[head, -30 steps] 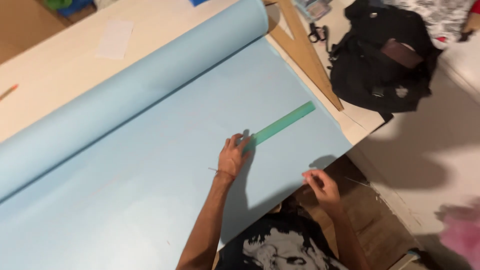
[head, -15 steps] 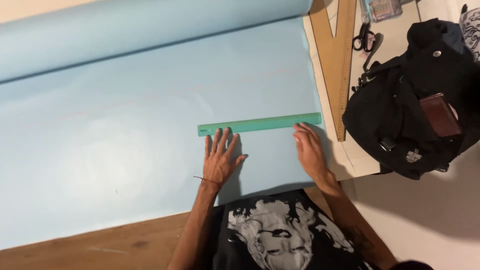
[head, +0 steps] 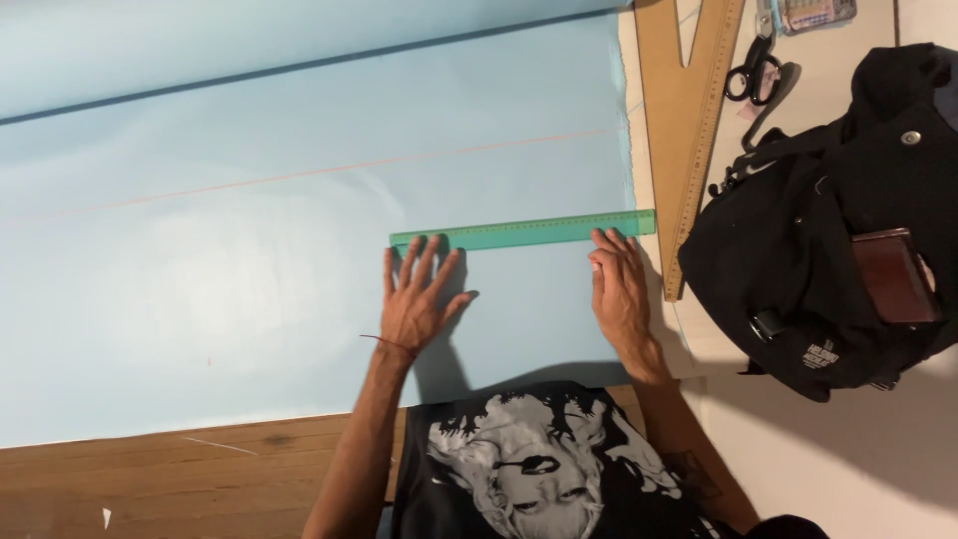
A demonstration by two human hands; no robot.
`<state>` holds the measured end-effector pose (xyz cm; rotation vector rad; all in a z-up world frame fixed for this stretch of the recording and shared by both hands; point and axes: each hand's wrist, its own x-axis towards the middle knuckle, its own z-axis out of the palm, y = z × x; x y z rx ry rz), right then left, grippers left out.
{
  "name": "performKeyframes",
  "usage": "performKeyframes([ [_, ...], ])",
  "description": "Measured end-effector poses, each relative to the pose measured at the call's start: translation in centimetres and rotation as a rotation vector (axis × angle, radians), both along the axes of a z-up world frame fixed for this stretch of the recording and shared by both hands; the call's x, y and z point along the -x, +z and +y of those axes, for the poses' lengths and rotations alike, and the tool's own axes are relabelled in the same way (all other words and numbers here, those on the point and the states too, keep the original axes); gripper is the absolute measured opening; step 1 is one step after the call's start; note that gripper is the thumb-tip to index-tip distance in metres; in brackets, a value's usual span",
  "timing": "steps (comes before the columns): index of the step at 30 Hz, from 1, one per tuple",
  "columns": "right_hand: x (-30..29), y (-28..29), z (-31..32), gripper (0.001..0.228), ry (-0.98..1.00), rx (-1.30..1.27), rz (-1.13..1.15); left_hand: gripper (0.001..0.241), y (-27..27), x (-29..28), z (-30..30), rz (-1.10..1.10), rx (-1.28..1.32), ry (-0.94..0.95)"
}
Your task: Measuring and marking a large sheet of blue material using a ruler and a marking tool on a workbench.
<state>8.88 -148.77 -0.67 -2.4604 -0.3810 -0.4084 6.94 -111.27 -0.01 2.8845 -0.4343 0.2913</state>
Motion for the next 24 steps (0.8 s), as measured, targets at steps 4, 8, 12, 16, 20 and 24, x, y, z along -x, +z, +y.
performKeyframes([
  [4, 0.0, 0.0, 0.4, 0.011, -0.028, -0.02, 0.021, 0.076, -0.3, 0.5, 2.8, 0.008, 0.049, -0.018],
  [8, 0.0, 0.1, 0.3, 0.01, -0.033, -0.025, 0.009, 0.079, 0.0, 1.1, 3.8, 0.039, 0.077, -0.04],
  [12, 0.0, 0.1, 0.5, 0.008, -0.047, -0.028, 0.02, 0.087, -0.2, 1.1, 4.0, 0.049, 0.095, -0.043],
  [16, -0.1, 0.9, 0.8, 0.007, -0.062, -0.046, 0.037, 0.095, -0.3, 1.1, 4.3, 0.065, 0.123, -0.06],
  [20, -0.2, 1.1, 0.8, 0.006, -0.075, -0.028, 0.021, 0.097, -0.2, 1.2, 4.0, 0.047, 0.116, -0.046],
  [24, -0.1, 0.7, 0.9, 0.006, -0.076, -0.023, 0.024, 0.098, -0.3, 1.3, 4.1, 0.037, 0.089, -0.028],
])
